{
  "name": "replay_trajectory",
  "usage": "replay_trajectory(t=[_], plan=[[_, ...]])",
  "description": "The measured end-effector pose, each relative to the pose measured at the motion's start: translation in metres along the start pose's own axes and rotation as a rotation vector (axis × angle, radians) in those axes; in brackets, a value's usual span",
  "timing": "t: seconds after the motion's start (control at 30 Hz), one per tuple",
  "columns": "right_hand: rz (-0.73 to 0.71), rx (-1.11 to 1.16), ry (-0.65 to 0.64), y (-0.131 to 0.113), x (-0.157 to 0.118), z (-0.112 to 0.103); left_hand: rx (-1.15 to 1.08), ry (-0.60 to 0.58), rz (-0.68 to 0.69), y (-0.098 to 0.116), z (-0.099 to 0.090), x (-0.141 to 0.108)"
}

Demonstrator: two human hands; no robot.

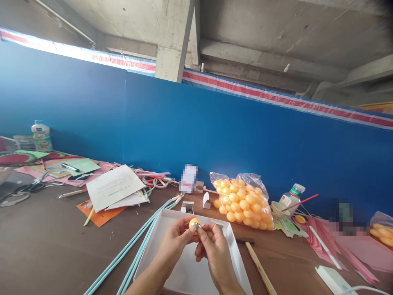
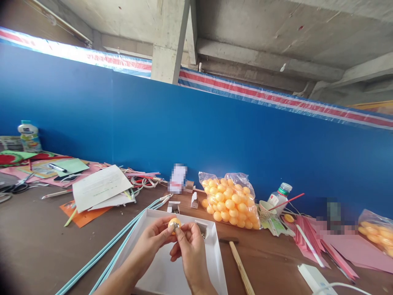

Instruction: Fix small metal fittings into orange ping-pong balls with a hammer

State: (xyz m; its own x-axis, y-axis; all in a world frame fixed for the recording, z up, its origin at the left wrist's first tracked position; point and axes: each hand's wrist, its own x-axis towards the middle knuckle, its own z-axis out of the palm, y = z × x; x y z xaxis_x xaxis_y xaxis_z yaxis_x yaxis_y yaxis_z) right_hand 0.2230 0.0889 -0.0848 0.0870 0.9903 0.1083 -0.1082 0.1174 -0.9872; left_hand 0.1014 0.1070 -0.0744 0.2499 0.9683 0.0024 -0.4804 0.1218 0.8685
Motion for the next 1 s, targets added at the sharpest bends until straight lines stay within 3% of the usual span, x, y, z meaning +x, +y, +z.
replay_trajectory(t=[0.2,0.33,0.4,0.5,0.6,0.7,0.87,1.0], plan=[[-0.01,-0.052,-0.001,-0.012,-0.004,-0.001,0.014,0.015,-0.005,-0.002,0.0,0.001],[-0.111,-0.15,0.123,-0.037,-0.016,-0.027,0.038,0.103,0.016,-0.003,-0.005,0.006],[-0.139,-0.357,0.213,-0.051,-0.025,-0.051,0.04,0.125,0.005,-0.003,-0.008,0.008],[-0.065,-0.897,0.269,-0.059,-0.042,-0.094,0.016,0.114,-0.02,-0.001,-0.011,0.008],[0.079,-1.415,0.361,-0.043,-0.061,-0.136,-0.042,0.079,-0.051,0.001,-0.011,0.006],[0.215,-1.64,0.308,-0.01,-0.075,-0.168,-0.086,0.074,-0.082,0.004,-0.01,0.003],[0.161,-1.607,0.34,0.031,-0.08,-0.195,-0.121,0.053,-0.116,0.005,-0.008,0.002],[0.118,-1.44,0.405,0.023,-0.077,-0.2,-0.165,0.036,-0.122,0.0,-0.011,0.004]])
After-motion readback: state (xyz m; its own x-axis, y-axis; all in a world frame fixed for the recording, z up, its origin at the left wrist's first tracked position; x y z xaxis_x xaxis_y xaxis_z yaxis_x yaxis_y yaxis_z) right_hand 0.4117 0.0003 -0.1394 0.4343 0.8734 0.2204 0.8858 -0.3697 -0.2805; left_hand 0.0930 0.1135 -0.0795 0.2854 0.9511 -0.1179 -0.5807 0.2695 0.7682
